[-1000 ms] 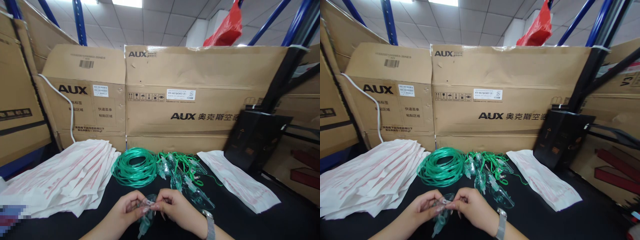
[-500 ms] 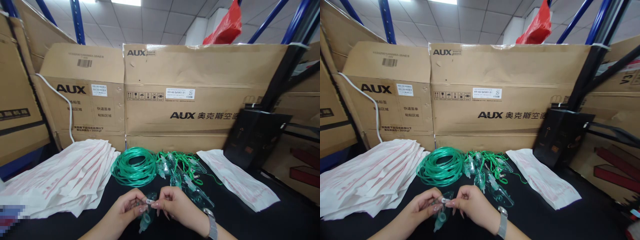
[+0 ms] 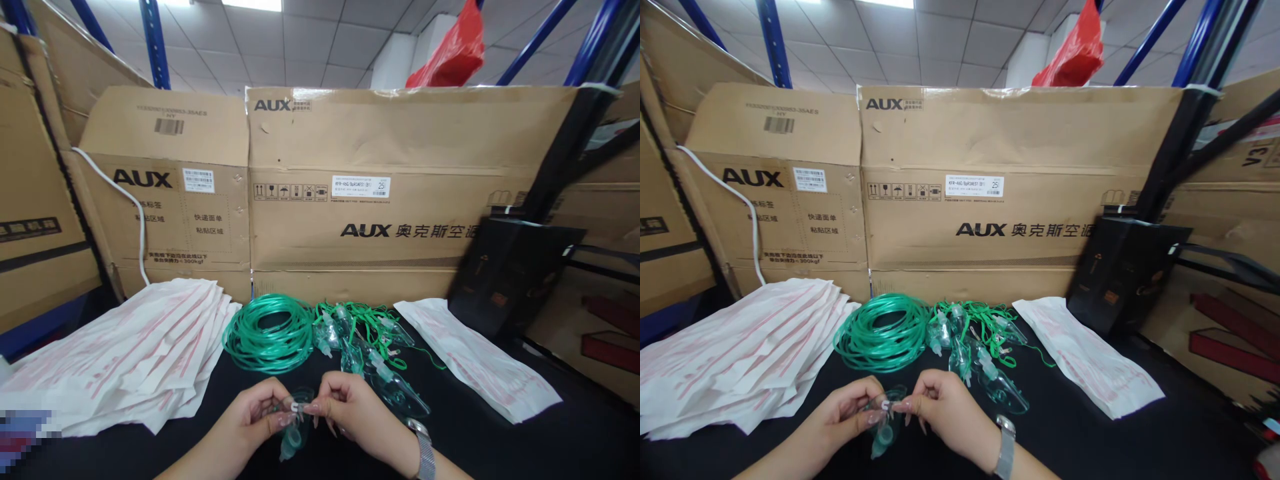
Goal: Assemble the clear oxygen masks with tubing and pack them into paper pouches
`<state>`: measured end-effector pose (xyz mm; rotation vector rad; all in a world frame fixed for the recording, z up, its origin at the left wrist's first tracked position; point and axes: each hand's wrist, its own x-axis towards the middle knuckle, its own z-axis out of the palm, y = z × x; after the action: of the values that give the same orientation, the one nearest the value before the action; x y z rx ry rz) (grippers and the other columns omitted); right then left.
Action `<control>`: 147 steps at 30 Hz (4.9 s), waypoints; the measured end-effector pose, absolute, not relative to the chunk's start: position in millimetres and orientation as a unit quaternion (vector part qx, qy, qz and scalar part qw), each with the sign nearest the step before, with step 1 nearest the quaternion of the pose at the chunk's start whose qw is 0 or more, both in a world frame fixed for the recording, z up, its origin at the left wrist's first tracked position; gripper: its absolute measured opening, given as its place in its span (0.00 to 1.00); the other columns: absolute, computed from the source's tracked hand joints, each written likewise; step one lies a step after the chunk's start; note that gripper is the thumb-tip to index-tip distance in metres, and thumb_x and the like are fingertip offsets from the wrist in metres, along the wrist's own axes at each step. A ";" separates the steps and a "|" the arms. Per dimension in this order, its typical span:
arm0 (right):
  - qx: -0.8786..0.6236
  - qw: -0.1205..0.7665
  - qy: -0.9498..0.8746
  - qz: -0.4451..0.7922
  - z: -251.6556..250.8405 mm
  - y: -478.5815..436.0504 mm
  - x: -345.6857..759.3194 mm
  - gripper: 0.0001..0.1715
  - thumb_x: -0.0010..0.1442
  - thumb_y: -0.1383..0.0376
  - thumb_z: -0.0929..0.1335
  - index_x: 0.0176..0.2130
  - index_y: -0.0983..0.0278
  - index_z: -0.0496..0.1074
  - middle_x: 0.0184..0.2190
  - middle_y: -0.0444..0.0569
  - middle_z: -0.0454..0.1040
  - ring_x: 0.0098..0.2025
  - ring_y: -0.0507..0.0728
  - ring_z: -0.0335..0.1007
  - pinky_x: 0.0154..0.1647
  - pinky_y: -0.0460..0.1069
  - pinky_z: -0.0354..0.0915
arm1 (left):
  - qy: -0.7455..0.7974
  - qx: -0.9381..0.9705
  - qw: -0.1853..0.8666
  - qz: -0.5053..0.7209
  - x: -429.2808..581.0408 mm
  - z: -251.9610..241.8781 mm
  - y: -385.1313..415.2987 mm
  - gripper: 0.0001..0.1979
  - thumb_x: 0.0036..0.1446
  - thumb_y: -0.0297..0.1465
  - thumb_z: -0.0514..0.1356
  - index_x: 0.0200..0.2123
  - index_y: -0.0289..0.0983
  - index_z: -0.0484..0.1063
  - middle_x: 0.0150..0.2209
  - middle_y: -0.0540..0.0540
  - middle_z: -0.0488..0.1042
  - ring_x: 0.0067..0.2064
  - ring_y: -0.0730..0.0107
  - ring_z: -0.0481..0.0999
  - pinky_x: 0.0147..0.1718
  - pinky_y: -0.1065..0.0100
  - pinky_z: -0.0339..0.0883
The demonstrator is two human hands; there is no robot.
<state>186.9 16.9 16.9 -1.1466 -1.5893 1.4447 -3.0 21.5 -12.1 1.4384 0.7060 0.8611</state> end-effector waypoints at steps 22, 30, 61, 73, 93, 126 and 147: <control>-0.452 0.332 -0.627 0.540 10.9 21.1 187.3 0.24 0.45 0.48 0.68 0.19 0.65 0.61 0.15 0.40 0.66 0.13 0.44 0.51 0.13 0.41 0.43 | 0.293 0.569 0.657 0.399 0.1 -2.5 15.2 0.08 0.49 0.33 0.61 0.32 0.35 0.72 0.29 0.48 0.71 0.33 0.71 0.68 0.34 0.70 0.58; -0.452 0.336 -0.666 0.489 20.2 15.5 189.1 0.24 0.47 0.48 0.66 0.20 0.65 0.62 0.16 0.41 0.65 0.16 0.46 0.54 0.17 0.42 0.50 | 0.291 0.560 0.664 0.401 -0.2 -3.1 14.9 0.08 0.47 0.33 0.62 0.31 0.35 0.72 0.27 0.50 0.70 0.30 0.72 0.67 0.32 0.71 0.58; -0.444 0.317 -0.681 0.488 10.7 10.5 182.1 0.21 0.51 0.51 0.65 0.21 0.65 0.62 0.14 0.39 0.61 0.15 0.45 0.52 0.15 0.42 0.50 | 0.336 0.532 0.653 0.422 4.3 -2.7 13.1 0.13 0.46 0.37 0.62 0.22 0.34 0.66 0.18 0.53 0.63 0.22 0.77 0.59 0.22 0.73 0.51; -0.251 0.392 -0.509 0.724 1.4 14.8 176.4 0.22 0.53 0.50 0.64 0.34 0.68 0.68 0.29 0.48 0.68 0.33 0.52 0.66 0.36 0.48 0.62 | 0.267 0.453 0.735 0.429 6.4 8.9 5.0 0.13 0.44 0.37 0.64 0.21 0.34 0.66 0.20 0.51 0.67 0.23 0.75 0.63 0.25 0.72 0.54; -0.266 0.425 -0.509 0.700 14.0 11.3 180.4 0.18 0.49 0.56 0.69 0.23 0.70 0.70 0.21 0.43 0.65 0.24 0.48 0.57 0.25 0.45 0.52 | 0.265 0.445 0.751 0.409 -3.2 1.3 13.4 0.07 0.50 0.32 0.60 0.25 0.33 0.69 0.25 0.49 0.68 0.30 0.72 0.66 0.33 0.70 0.57; -0.303 0.466 -0.527 0.643 12.0 5.5 174.5 0.14 0.43 0.60 0.73 0.25 0.68 0.70 0.22 0.41 0.68 0.23 0.48 0.63 0.27 0.45 0.60 | 0.381 0.510 0.631 0.443 -0.3 9.4 14.4 0.17 0.44 0.39 0.63 0.17 0.36 0.59 0.18 0.54 0.60 0.24 0.75 0.56 0.25 0.72 0.50; -0.331 0.475 -0.568 0.585 13.3 3.8 176.9 0.16 0.48 0.56 0.69 0.24 0.66 0.67 0.19 0.40 0.63 0.23 0.48 0.57 0.26 0.45 0.54 | 0.366 0.519 0.649 0.418 3.9 9.2 11.3 0.15 0.46 0.40 0.61 0.18 0.35 0.64 0.20 0.52 0.64 0.26 0.72 0.60 0.28 0.70 0.52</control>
<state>176.9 3.8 13.3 -0.8088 -1.3886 1.4302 3.9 11.3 9.2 1.1801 0.8322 0.9505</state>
